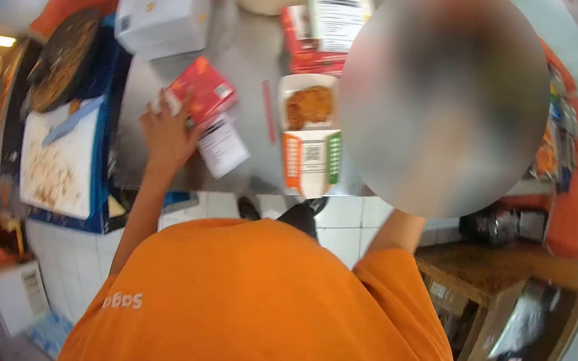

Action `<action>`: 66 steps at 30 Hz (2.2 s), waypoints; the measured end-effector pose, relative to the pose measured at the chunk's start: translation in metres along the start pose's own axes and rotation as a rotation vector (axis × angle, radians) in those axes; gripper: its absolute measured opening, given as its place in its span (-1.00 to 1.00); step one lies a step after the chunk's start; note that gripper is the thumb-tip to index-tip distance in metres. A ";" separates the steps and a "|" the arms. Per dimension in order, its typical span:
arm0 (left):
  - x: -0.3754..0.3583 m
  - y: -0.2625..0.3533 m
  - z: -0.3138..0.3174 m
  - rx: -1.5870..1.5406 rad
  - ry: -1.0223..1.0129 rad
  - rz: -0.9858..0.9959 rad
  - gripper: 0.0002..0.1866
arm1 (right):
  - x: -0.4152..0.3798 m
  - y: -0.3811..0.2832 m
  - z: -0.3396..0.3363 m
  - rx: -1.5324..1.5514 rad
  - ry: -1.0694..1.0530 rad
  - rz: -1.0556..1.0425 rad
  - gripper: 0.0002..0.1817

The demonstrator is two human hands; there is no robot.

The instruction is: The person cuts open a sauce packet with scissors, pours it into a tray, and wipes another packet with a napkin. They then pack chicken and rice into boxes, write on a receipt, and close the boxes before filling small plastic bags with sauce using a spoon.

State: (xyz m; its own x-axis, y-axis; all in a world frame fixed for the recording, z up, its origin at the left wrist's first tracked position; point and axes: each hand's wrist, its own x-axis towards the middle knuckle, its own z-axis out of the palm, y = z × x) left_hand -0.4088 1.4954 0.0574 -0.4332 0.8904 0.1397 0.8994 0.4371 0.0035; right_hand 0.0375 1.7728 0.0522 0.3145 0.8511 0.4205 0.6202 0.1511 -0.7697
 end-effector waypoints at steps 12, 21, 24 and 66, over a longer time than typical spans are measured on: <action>-0.003 0.001 0.010 0.046 0.095 -0.048 0.00 | -0.301 -0.232 0.153 0.551 -0.830 0.042 -0.81; 0.013 -0.028 -0.017 -0.153 -0.016 0.004 0.07 | -0.282 -0.193 0.169 0.621 -1.053 -0.179 -0.23; 0.022 -0.036 -0.026 -0.117 -0.166 0.048 0.07 | -0.271 -0.220 0.149 0.019 -0.927 -0.476 -0.12; -0.037 0.014 -0.036 -0.571 -0.058 -0.250 -0.49 | 0.106 0.018 0.046 0.076 -0.257 -0.002 -0.57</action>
State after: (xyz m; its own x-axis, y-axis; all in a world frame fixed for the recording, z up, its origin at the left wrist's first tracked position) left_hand -0.3781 1.4637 0.0882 -0.6228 0.7823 0.0119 0.6523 0.5108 0.5600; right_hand 0.0490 1.8887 0.0614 0.1144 0.9490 0.2938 0.5616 0.1821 -0.8071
